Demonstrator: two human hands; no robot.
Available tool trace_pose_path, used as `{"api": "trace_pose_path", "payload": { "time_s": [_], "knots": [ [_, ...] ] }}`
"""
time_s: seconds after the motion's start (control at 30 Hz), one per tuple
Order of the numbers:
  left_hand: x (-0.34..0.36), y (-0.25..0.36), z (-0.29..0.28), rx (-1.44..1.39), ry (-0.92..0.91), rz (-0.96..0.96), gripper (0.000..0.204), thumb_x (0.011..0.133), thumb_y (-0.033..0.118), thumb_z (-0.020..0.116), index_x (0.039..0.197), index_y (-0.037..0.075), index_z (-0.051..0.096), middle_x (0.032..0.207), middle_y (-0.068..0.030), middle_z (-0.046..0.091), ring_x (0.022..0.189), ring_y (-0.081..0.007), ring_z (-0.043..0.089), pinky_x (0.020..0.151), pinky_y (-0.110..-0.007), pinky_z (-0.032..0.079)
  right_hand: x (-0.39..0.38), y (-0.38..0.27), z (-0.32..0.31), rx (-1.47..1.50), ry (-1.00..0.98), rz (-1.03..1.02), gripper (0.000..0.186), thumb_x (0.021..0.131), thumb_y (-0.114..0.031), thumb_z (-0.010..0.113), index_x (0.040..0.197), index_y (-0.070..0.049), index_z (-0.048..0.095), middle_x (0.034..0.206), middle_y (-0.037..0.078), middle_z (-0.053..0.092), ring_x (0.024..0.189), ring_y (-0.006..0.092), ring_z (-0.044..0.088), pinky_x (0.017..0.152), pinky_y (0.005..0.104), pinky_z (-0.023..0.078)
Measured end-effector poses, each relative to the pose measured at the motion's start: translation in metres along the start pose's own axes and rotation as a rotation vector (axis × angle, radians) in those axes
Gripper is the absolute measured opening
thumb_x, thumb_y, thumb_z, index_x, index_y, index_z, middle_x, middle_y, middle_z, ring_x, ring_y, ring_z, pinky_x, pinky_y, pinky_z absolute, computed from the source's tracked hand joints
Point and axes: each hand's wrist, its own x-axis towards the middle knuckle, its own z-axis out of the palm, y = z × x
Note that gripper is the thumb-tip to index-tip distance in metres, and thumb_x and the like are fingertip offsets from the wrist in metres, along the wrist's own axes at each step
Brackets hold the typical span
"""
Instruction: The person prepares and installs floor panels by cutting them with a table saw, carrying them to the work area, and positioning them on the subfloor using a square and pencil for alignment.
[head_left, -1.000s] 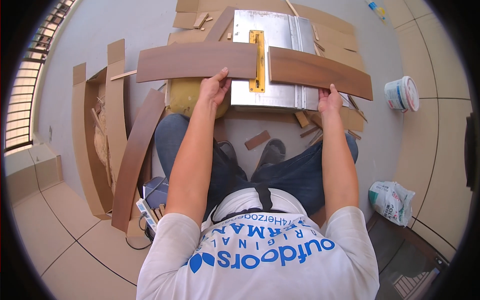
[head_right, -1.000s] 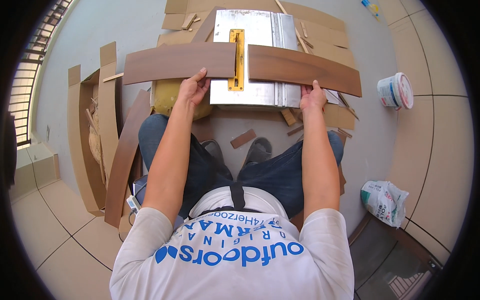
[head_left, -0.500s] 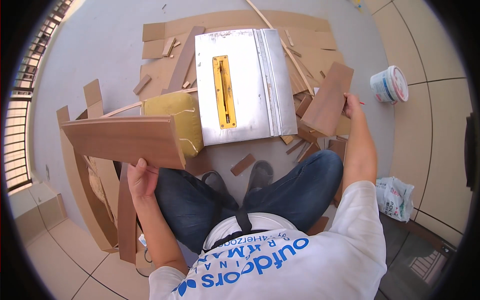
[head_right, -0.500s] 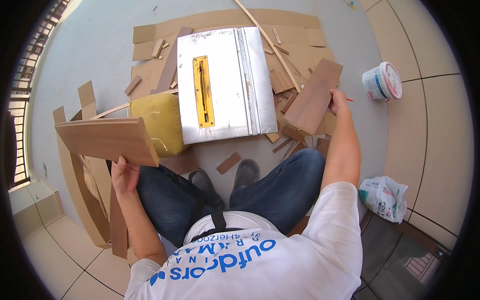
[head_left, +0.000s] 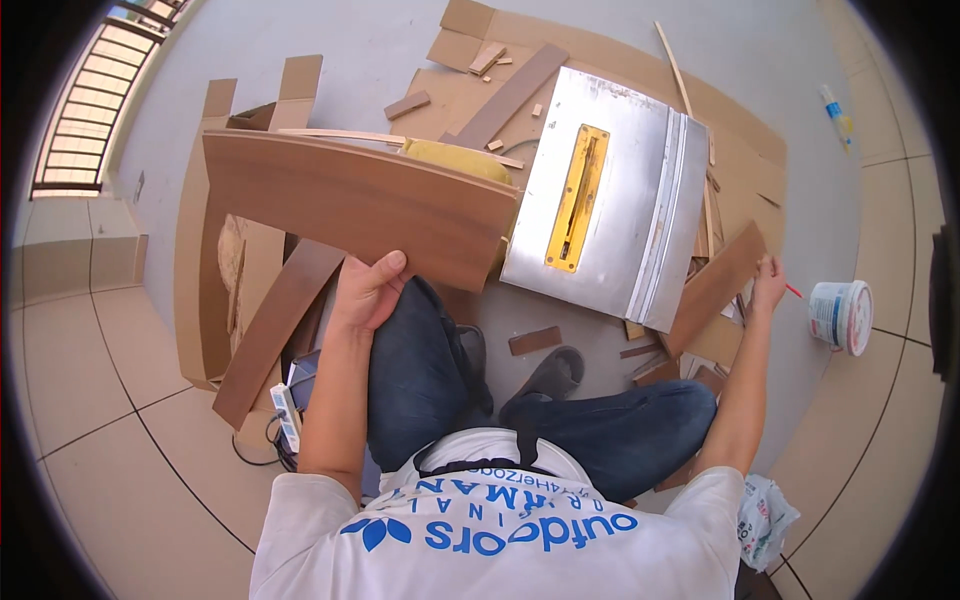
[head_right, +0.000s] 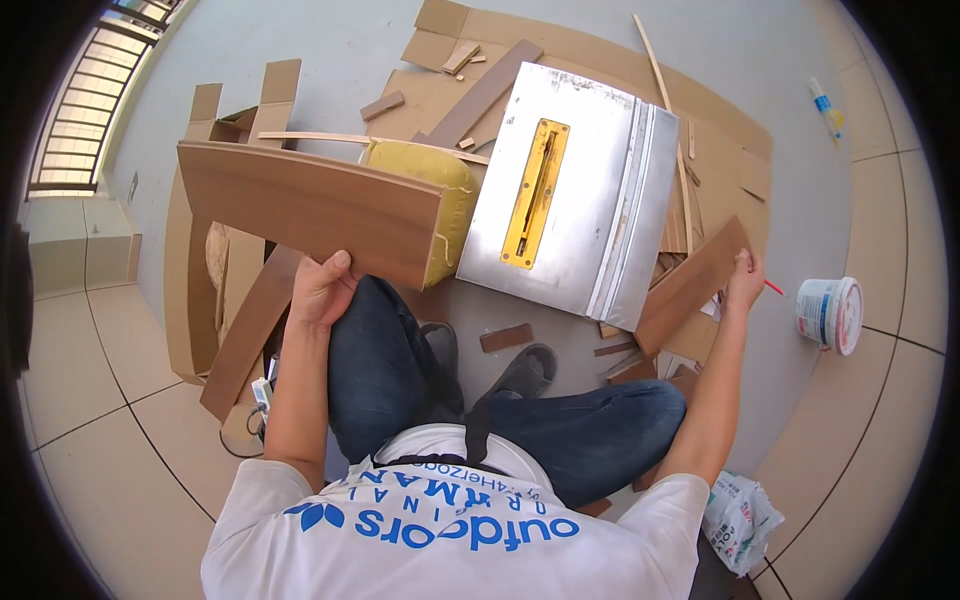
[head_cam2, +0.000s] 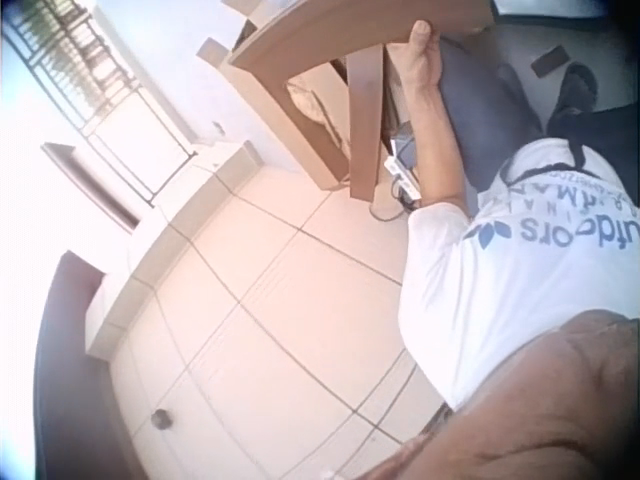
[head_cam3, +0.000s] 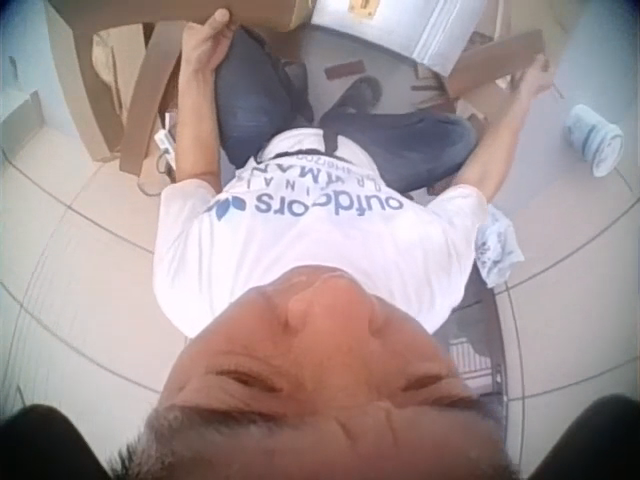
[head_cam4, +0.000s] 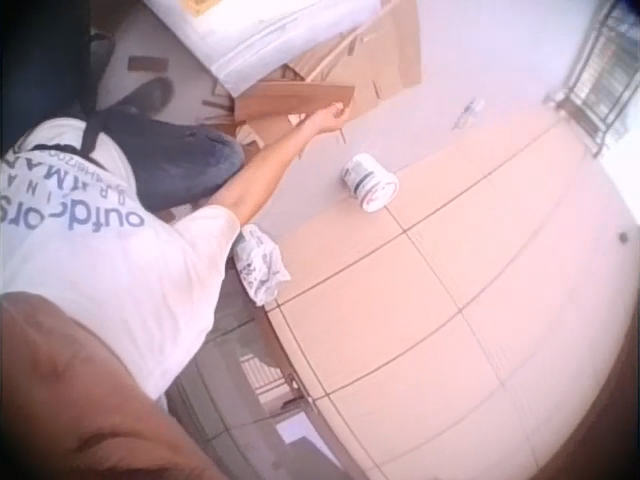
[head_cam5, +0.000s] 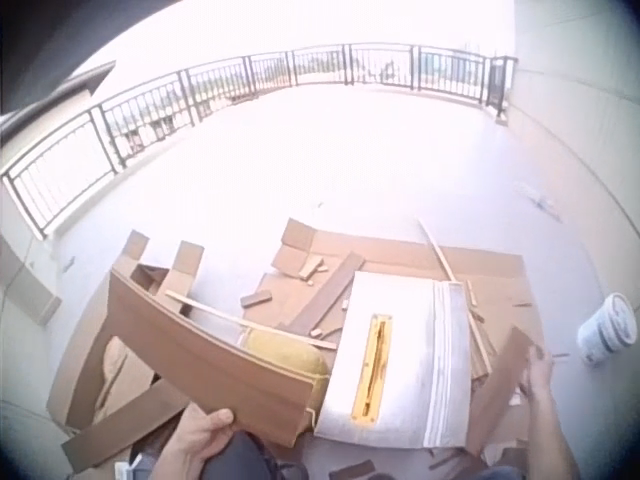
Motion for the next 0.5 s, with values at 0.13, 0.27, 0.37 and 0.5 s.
{"api": "trace_pose_path", "payload": {
  "time_s": [0.13, 0.27, 0.37, 0.5],
  "knots": [
    [-0.016, 0.010, -0.005, 0.046, 0.006, 0.008, 0.065, 0.089, 0.008, 0.084, 0.146, 0.003, 0.052, 0.139, -0.0126, 0.065, 0.127, -0.0277, 0.066, 0.105, -0.042, 0.058, -0.180, -0.221, 0.109, 0.260, -0.373, -0.306, 0.031, 0.106, -0.015, 0.068, 0.131, 0.004, 0.068, 0.113, 0.005, 0.073, 0.098, 0.0092, 0.065, 0.091, 0.0248, 0.053],
    [-0.015, 0.004, -0.001, 0.016, -0.052, -0.006, 0.059, 0.088, 0.006, 0.085, 0.140, 0.002, 0.057, 0.131, -0.0108, 0.069, 0.118, -0.0247, 0.069, 0.097, -0.038, 0.059, -0.319, -0.341, 0.138, 0.004, -0.773, -0.736, 0.027, 0.101, -0.014, 0.072, 0.124, -0.001, 0.069, 0.104, 0.012, 0.072, 0.081, 0.0164, 0.066, 0.074, 0.0303, 0.054],
    [-0.018, 0.003, -0.012, 0.018, -0.083, 0.018, 0.057, 0.088, 0.006, 0.085, 0.138, 0.002, 0.059, 0.125, -0.0092, 0.071, 0.112, -0.0224, 0.070, 0.092, -0.036, 0.059, -0.369, -0.370, 0.159, -0.162, -0.795, -0.809, 0.034, 0.105, -0.031, 0.067, 0.122, -0.001, 0.068, 0.101, 0.019, 0.072, 0.077, 0.0313, 0.069, 0.073, 0.0392, 0.056],
    [-0.025, 0.009, -0.010, -0.027, -0.147, 0.031, 0.057, 0.086, 0.006, 0.087, 0.137, 0.002, 0.061, 0.127, -0.0088, 0.070, 0.122, -0.0227, 0.065, 0.103, -0.037, 0.054, -0.383, -0.382, 0.170, -0.260, -0.869, -0.703, 0.039, 0.109, -0.038, 0.059, 0.107, 0.000, 0.067, 0.086, 0.020, 0.070, 0.075, 0.0384, 0.065, 0.071, 0.0444, 0.053]
  ]
}}
